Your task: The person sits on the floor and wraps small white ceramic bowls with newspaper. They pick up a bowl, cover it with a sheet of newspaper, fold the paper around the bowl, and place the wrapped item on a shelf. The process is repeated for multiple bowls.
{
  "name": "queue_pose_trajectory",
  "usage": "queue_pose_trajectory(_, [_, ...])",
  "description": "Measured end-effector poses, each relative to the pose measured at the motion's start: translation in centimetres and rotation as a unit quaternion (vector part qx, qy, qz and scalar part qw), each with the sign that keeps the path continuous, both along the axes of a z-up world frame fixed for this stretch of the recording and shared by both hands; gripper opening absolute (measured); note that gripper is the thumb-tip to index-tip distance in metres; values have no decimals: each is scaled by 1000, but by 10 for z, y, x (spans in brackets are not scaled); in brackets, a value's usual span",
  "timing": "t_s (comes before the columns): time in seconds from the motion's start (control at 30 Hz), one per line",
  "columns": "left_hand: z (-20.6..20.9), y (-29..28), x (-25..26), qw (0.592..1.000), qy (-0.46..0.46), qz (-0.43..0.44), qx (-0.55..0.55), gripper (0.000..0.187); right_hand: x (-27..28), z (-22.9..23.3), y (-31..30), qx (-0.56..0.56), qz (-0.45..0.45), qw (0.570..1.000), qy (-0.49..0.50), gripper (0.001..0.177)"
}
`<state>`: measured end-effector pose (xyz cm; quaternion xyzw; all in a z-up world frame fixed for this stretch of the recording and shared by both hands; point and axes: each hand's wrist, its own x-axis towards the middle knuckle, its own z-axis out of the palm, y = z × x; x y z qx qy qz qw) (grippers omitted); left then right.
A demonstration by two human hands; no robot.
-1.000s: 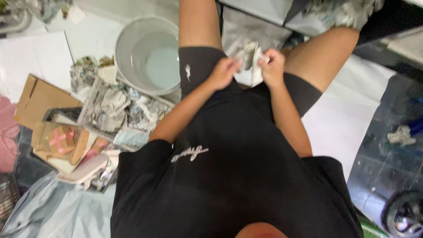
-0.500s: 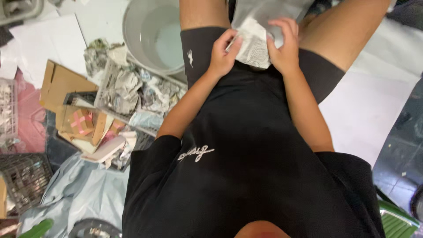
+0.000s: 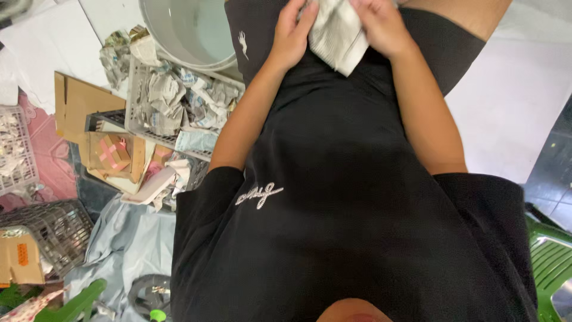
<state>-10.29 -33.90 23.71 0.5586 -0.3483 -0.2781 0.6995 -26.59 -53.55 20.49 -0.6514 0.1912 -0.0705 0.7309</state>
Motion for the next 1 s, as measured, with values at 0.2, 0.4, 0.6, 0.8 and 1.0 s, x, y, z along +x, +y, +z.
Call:
queue_pose_trajectory(0.2, [15, -4, -12, 979, -150, 137, -14, 39, 6, -16, -11, -171, -136, 976, -1, 25])
queue_pose_trajectory(0.4, [67, 5, -16, 891, -414, 185, 18, 68, 10, 2, 0, -179, -110, 962, -176, 25])
queue_pose_trajectory(0.6, [66, -3, -10, 952, -280, 111, 54, 29, 18, 2, -2, -72, -130, 963, -227, 30])
queue_pose_trajectory(0.8, [22, -1, -4, 985, -137, 99, -23, 32, 27, 2, -5, -40, -126, 979, -158, 28])
queue_pose_trajectory(1.0, [-63, 1, 12, 982, -92, 161, -36, 41, 23, 18, -5, -41, -107, 987, -115, 19])
